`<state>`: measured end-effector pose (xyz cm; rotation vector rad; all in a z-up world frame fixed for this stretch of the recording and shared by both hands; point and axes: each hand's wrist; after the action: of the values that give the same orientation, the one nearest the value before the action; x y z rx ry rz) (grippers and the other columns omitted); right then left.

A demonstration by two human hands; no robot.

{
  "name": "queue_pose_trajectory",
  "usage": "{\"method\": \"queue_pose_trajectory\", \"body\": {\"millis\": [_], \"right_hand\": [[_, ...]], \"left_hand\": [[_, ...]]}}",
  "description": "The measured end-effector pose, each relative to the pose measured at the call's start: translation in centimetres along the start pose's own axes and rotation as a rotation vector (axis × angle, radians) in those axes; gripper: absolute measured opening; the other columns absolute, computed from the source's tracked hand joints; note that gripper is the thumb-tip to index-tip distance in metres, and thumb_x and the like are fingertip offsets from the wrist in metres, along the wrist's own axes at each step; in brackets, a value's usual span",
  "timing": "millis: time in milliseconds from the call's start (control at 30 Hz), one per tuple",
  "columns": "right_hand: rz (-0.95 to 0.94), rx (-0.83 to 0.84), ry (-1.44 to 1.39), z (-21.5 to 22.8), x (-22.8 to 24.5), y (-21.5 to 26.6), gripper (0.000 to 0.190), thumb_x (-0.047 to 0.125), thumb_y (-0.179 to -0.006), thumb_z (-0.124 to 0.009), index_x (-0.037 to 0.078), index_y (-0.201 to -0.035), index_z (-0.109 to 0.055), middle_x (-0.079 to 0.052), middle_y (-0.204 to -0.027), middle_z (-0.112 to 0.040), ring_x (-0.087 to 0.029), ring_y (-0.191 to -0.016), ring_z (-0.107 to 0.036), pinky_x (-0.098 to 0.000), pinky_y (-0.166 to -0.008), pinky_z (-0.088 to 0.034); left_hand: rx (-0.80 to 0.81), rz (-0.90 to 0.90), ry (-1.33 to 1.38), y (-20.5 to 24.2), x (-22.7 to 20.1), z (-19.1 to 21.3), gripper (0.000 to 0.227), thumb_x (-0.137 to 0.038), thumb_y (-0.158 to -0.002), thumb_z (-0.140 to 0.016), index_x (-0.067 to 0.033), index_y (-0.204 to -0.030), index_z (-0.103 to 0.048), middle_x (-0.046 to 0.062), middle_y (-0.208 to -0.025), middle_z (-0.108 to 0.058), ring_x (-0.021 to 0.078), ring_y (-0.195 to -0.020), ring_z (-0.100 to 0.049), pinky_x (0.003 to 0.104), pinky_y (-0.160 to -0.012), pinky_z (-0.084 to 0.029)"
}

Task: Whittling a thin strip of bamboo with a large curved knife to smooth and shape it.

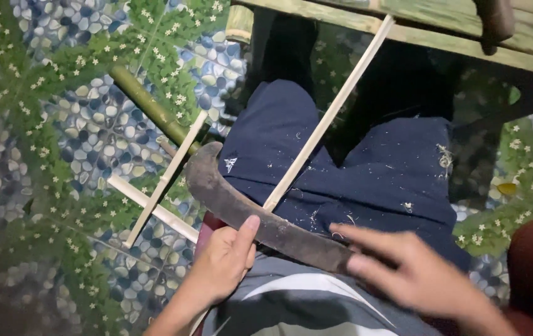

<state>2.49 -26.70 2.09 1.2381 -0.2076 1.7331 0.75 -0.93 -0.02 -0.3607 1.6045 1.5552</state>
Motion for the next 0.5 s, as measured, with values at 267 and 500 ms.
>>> {"method": "queue_pose_trajectory", "body": {"millis": [267,500], "right_hand": [[-0.237,-0.555,-1.543,6.9,-10.5,-7.5,0.048,0.01,-0.082,-0.047,-0.004,-0.126,-0.034,-0.027,-0.131,-0.042,-0.033,-0.113,-0.054,-0.0373,-0.094,-0.048],[-0.188,-0.895,-1.841,10.3,-17.1,-19.1,0.031,0.003,-0.077,-0.042,-0.003,-0.099,-0.063,-0.023,-0.107,-0.063,-0.037,-0.1,-0.06,-0.0475,-0.09,-0.05]], "left_hand": [[-0.016,0.178,0.003,0.2,0.9,0.0,0.067,-0.044,-0.088,-0.034,-0.0055,-0.034,-0.041,0.005,-0.032,-0.043,0.0146,-0.036,-0.043,0.026,-0.047,-0.036],[0.011,0.284,-0.012,1.0,0.4,0.2,0.065,-0.05,-0.087,-0.034,-0.0083,-0.038,-0.04,0.004,-0.038,-0.038,0.0171,-0.042,-0.04,0.029,-0.053,-0.035]]}}
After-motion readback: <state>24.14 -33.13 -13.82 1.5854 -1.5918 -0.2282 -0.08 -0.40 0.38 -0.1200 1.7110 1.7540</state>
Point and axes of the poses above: each hand's wrist, its own y-axis away from the middle knuckle, its own z-axis out of the back of the hand, x = y × z
